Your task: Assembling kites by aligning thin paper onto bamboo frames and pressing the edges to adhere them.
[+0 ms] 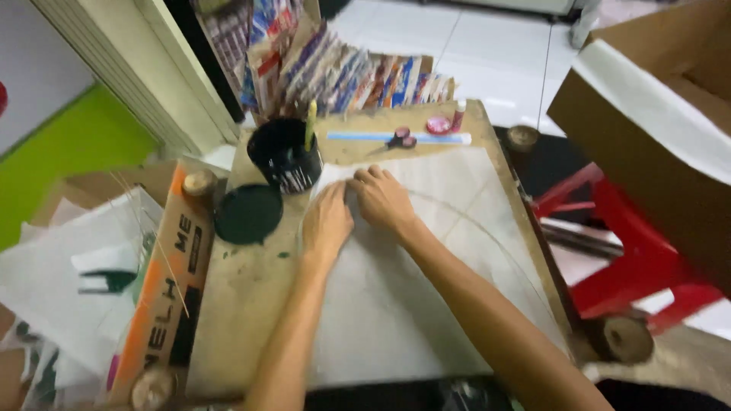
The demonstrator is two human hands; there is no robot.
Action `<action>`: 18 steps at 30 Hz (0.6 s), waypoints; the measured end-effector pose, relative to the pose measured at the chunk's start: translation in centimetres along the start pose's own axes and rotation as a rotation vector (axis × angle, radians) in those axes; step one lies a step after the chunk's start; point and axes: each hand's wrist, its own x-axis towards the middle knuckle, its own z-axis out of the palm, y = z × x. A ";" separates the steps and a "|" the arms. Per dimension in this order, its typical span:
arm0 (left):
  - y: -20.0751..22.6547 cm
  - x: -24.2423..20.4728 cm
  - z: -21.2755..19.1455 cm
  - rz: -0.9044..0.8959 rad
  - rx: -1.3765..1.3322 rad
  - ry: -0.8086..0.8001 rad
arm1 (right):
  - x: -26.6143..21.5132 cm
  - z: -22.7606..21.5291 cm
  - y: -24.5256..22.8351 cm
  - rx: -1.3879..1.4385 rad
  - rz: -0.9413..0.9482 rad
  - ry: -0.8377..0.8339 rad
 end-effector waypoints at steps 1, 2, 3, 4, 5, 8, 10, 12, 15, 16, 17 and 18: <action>0.3 -0.3 -0.4 -0.015 -0.011 -0.031 | 0.0 0.2 -0.1 0.014 0.007 -0.032; 0.6 -0.6 -0.8 -0.033 -0.027 -0.014 | 0.0 0.4 -0.2 -0.004 0.006 -0.003; 0.6 -0.4 -1.5 -0.051 -0.039 0.012 | 0.6 0.6 -0.3 -0.023 0.000 0.036; 0.8 -0.5 -1.4 -0.066 -0.044 -0.009 | 0.4 0.3 -0.1 -0.010 0.002 0.013; 0.6 -0.7 -1.5 -0.042 -0.031 0.009 | 0.4 0.2 -0.1 -0.036 -0.022 0.029; 1.8 -1.7 -3.7 -0.037 -0.060 0.021 | 0.7 -0.8 -0.8 -0.051 -0.052 0.065; 2.3 -2.2 -3.7 -0.052 -0.104 0.010 | 0.0 -0.9 -1.1 -0.042 -0.050 0.082; 1.3 -1.5 -2.5 -0.028 -0.087 0.053 | 0.3 -0.5 -1.2 -0.040 -0.020 0.100; 0.2 -0.8 0.4 0.036 -0.004 0.133 | -0.1 -0.4 -1.2 -0.097 -0.042 0.124; -0.2 -1.1 0.6 0.038 -0.001 0.131 | -0.3 0.0 -1.5 -0.095 -0.039 0.125; -0.3 -1.0 0.9 0.021 -0.016 0.126 | -0.3 0.3 -1.3 -0.070 -0.037 0.128; -0.4 -0.8 1.2 0.005 -0.031 0.121 | -0.2 0.5 -1.1 -0.046 -0.034 0.131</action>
